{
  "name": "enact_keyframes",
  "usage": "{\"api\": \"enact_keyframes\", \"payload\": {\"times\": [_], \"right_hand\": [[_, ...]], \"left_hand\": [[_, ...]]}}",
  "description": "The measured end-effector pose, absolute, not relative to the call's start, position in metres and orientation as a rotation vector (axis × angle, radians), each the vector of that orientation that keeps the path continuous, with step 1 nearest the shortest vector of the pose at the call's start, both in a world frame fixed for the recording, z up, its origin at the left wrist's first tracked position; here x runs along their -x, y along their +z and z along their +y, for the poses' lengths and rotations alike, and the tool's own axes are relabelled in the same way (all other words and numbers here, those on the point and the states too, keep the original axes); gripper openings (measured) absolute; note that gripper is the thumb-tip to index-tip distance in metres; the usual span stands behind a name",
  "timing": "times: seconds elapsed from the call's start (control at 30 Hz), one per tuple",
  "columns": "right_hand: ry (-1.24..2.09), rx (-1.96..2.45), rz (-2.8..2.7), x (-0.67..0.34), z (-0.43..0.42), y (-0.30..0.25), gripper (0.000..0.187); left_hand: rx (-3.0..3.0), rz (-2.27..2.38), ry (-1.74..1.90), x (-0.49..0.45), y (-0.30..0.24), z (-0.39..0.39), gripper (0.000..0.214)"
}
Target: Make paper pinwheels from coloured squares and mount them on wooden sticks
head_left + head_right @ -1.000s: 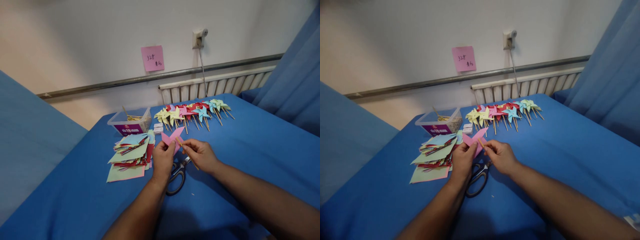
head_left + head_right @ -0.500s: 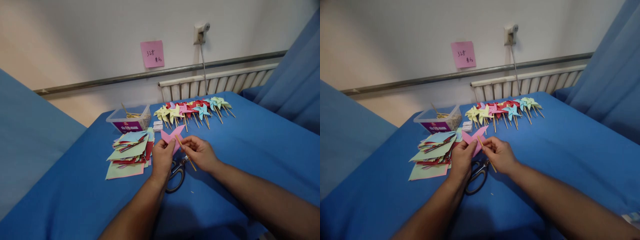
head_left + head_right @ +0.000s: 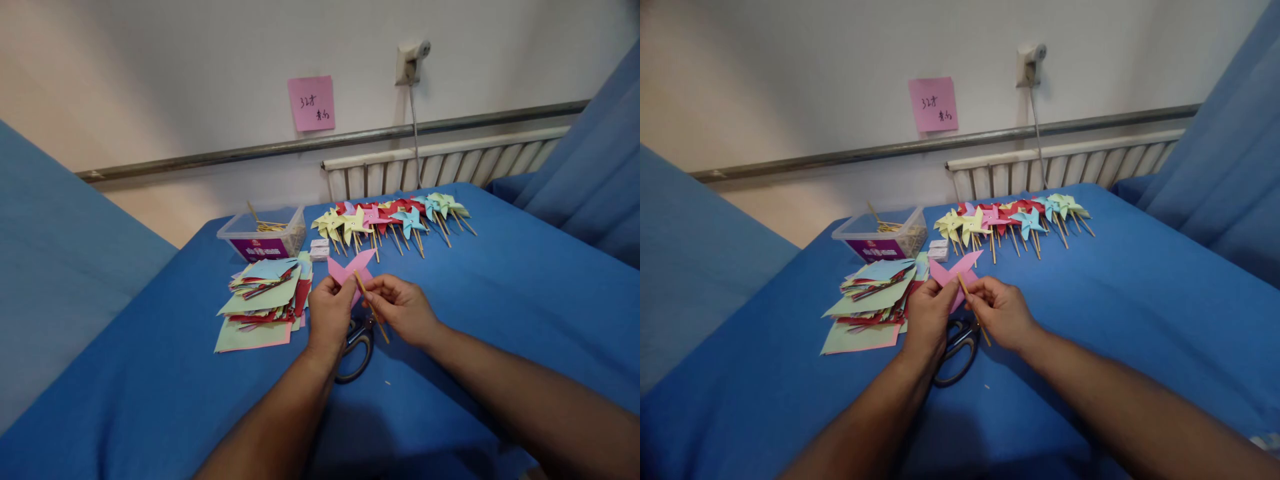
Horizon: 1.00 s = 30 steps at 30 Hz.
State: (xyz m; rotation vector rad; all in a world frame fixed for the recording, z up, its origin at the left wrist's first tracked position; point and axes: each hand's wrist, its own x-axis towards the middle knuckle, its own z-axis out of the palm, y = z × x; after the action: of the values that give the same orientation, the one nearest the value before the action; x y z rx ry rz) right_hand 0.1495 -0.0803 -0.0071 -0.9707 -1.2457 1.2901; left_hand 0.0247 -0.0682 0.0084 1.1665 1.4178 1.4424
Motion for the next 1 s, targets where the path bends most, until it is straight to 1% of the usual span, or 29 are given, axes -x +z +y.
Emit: {"api": "enact_keyframes", "payload": {"times": [0.2,0.43,0.77,0.9,1.0], "right_hand": [[1.336,0.965,-1.186,-0.146,-0.082,-0.004,0.025],[1.323,0.995,-1.18,-0.145,-0.083,-0.001,0.023],[1.304,0.996,-1.162,-0.145,-0.083,-0.001,0.027],[1.357,0.931,-1.091,-0.15,-0.082,0.004,0.03],[1.38,0.824,-1.018,-0.156,-0.084,0.011,0.025]], "left_hand": [[-1.156,1.399,1.42,-0.023,0.006,-0.066,0.032],[-1.153,1.396,1.41,-0.024,0.005,-0.066,0.031],[-1.156,1.393,1.41,-0.024,0.007,-0.067,0.03],[-1.051,1.359,1.448,-0.024,0.006,-0.066,0.03],[-0.935,1.301,1.463,-0.025,0.008,-0.066,0.032]]}}
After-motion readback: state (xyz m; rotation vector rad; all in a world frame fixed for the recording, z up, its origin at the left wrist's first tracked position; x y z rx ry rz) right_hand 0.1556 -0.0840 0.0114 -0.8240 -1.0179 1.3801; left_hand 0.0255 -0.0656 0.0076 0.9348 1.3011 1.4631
